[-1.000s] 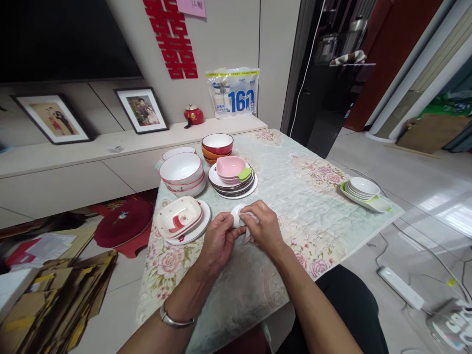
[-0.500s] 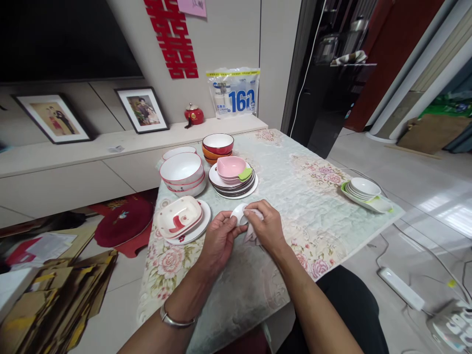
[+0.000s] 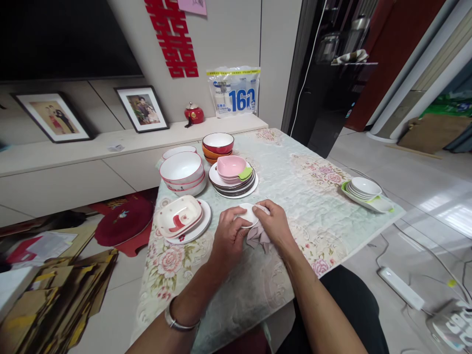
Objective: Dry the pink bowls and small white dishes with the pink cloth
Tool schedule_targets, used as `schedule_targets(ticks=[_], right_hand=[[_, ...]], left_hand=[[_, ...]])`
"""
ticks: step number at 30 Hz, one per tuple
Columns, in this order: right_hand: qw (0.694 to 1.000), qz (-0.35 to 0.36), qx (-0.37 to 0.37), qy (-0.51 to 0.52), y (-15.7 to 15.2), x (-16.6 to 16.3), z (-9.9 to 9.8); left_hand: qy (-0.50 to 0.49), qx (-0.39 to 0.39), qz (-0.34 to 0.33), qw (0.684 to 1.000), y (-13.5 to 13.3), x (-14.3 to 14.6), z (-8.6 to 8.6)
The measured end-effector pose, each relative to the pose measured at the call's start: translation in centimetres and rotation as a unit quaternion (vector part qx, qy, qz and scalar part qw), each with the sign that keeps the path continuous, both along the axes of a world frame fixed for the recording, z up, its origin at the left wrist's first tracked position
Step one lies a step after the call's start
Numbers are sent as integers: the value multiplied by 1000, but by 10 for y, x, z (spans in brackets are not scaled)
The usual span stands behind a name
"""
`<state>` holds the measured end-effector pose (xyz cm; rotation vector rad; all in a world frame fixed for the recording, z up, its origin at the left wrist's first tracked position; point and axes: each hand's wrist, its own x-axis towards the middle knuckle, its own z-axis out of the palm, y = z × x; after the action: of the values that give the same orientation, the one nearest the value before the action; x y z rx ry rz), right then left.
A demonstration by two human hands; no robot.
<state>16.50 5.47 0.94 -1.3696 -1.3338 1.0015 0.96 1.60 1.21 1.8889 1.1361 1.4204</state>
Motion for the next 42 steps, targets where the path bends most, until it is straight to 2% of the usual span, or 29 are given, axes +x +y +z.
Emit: schedule_targets(ticks=[2,5,8,10,12,15,17,21,25,29,32,34,38,42], right_hand=[[1000,-14,-6,-3,0,-1,-1],[999,-30,2,-11,0,-4,-3],[998,-44,15,-36,0,-6,-5],[997,-48,26,-52,0,-7,-4],[996,-45,39,-61,-1,-8,-4],[995,-31,58,-70,-3,-9,-3],[994,-26,71,-79,-4,-10,-2],[991,-38,88,-89,-4,-10,-2],[991,-46,94,-80,-3,-8,-1],[995,-17,85,-55,-1,-4,0],[996,12,83,-11,0,1,2],[994,-1,109,-10,-1,3,4],[974,-52,204,-81,-6,-2,9],[940,0,270,-209,-9,-9,9]], left_hand=[[-20,-13,23,999,-1,2,-3],[-131,-83,7,988,-2,7,-7],[-278,-196,-48,939,-1,11,-8],[-348,-243,-66,903,1,12,-8],[-375,-268,-58,886,3,11,-7],[-372,-299,-44,878,4,7,-5],[-396,-327,-64,856,3,6,-3],[-466,-384,-119,788,0,8,4],[-502,-383,-155,760,0,7,7],[-522,-374,-160,750,2,4,6],[-522,-358,-169,756,5,2,8],[-522,-351,-166,760,7,-1,9],[-521,-349,-134,768,9,-4,7],[-497,-353,-115,784,8,-2,2]])
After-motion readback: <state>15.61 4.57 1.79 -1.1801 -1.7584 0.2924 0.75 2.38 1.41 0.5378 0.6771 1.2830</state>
